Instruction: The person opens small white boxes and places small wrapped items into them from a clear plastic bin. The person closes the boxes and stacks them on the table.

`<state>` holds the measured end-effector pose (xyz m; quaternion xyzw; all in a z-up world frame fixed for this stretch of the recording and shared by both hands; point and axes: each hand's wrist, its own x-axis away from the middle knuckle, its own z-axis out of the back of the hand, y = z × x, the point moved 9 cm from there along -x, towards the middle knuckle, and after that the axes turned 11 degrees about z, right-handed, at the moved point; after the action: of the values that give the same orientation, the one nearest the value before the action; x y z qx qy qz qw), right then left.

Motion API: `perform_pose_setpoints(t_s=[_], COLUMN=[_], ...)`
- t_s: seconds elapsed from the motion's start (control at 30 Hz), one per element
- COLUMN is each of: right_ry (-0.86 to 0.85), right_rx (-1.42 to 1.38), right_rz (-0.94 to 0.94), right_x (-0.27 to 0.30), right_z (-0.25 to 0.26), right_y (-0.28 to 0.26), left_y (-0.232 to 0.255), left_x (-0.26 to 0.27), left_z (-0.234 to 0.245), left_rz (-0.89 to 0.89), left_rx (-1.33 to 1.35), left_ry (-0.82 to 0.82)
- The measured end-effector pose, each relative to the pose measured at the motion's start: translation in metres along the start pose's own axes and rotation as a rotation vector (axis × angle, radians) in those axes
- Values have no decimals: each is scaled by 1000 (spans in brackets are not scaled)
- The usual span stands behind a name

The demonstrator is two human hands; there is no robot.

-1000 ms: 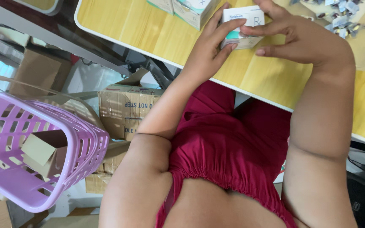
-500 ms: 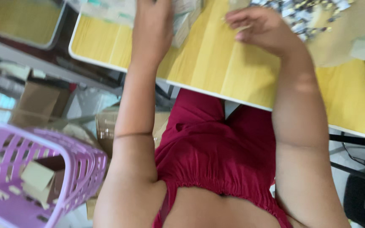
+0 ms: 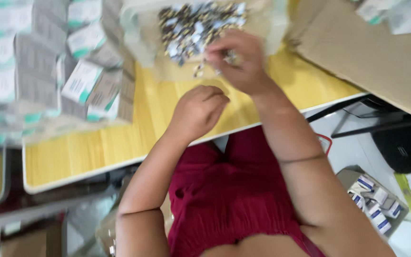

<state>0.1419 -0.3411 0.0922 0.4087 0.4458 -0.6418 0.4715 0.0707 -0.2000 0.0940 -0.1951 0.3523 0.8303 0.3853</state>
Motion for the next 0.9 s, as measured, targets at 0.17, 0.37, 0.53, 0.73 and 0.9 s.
perform_pose_setpoints(t_s=[0.17,0.37,0.53,0.73,0.9], right_ry=[582,-20,161,211,236], right_rx=[529,1822,1140,1310,1365], right_rz=[-6,-227,-952,-555,-632], right_x=[60,91,170,167,150], right_z=[229,384,455,452,423], right_y=[25,75,123,89,86], left_y=[10,-5,-13,-2,-12], left_x=[-45,-51,-43,-40,-44], left_z=[-43,-46,-45,-54,-47], left_rz=[-261,-358,-286,-344,-280], left_rx=[-18,-32,38,33,25], left_ry=[-56,80,104,31,75])
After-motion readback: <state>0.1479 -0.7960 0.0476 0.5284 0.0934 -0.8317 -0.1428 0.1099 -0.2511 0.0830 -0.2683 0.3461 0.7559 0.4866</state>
